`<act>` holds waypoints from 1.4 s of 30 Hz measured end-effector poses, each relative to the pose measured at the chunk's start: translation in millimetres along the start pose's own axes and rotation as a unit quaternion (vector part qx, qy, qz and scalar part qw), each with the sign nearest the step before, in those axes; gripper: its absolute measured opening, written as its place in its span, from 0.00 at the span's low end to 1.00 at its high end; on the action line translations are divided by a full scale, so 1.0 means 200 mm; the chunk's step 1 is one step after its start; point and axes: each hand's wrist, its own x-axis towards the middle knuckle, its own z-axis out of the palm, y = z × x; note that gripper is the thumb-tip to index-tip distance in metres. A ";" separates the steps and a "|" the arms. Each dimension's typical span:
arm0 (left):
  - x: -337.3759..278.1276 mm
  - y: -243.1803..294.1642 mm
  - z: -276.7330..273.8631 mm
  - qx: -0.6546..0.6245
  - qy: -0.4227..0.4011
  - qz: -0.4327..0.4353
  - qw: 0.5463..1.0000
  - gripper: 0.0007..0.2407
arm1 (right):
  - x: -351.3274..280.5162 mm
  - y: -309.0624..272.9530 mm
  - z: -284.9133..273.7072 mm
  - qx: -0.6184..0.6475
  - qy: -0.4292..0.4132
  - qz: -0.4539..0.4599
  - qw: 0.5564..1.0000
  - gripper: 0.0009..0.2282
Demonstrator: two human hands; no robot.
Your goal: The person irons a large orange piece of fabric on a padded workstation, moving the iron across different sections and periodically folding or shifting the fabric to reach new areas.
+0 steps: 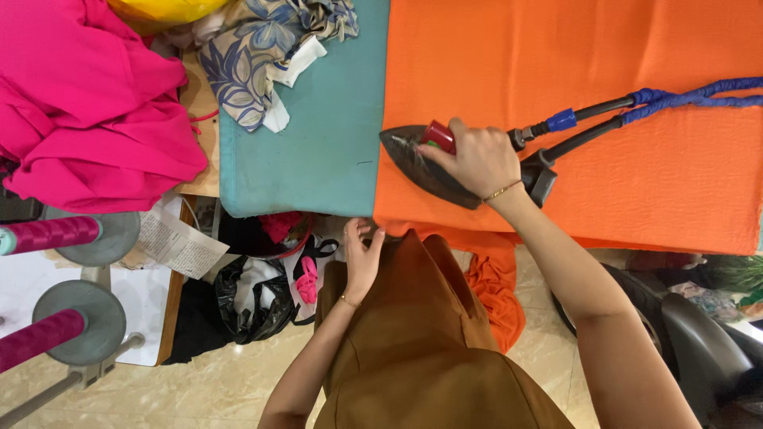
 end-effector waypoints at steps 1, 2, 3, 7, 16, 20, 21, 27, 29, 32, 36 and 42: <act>0.00 -0.03 0.00 0.000 -0.001 -0.002 1.000 0.16 | 0.02 0.01 0.01 0.000 -0.002 0.001 1.000 0.28; 0.02 -0.06 0.00 0.034 -0.004 0.054 0.998 0.19 | 0.04 0.03 0.02 -0.002 -0.005 0.006 1.000 0.28; 0.03 -0.09 0.00 0.067 -0.007 0.111 0.991 0.21 | 0.06 0.05 0.03 -0.004 -0.006 0.010 1.000 0.29; 0.07 -0.22 0.00 -0.019 -0.090 -0.033 0.995 0.13 | 0.19 0.13 0.09 -0.016 0.013 0.008 1.000 0.31; 0.02 -0.42 -0.02 -0.140 -0.138 -0.079 0.977 0.10 | 0.35 0.20 0.13 -0.007 -0.002 0.023 1.000 0.32; 0.01 -0.50 -0.02 -0.153 -0.136 -0.101 0.974 0.10 | 0.26 0.11 0.08 -0.011 -0.022 -0.017 1.000 0.31; 0.02 -0.52 -0.02 -0.149 -0.136 -0.093 0.975 0.10 | 0.22 0.09 0.06 -0.011 -0.040 -0.024 0.999 0.31; 0.01 -0.53 -0.02 -0.163 -0.140 -0.084 0.973 0.09 | -0.07 -0.10 -0.04 -0.032 -0.122 -0.073 0.989 0.28; 0.02 -0.47 -0.03 -0.140 -0.138 -0.076 0.978 0.11 | -0.17 -0.14 -0.08 -0.018 -0.087 -0.098 0.991 0.28; 0.00 -0.29 -0.06 0.064 -0.111 -0.012 0.992 0.13 | -0.21 -0.15 -0.10 0.003 -0.056 -0.120 0.991 0.28; -0.03 0.03 -0.11 0.360 -0.193 0.010 0.913 0.12 | -0.19 -0.14 -0.08 0.010 -0.038 -0.098 0.994 0.27; -0.05 0.39 -0.02 0.305 -0.234 0.078 0.920 0.09 | -0.01 -0.02 0.01 0.000 -0.050 -0.039 0.998 0.28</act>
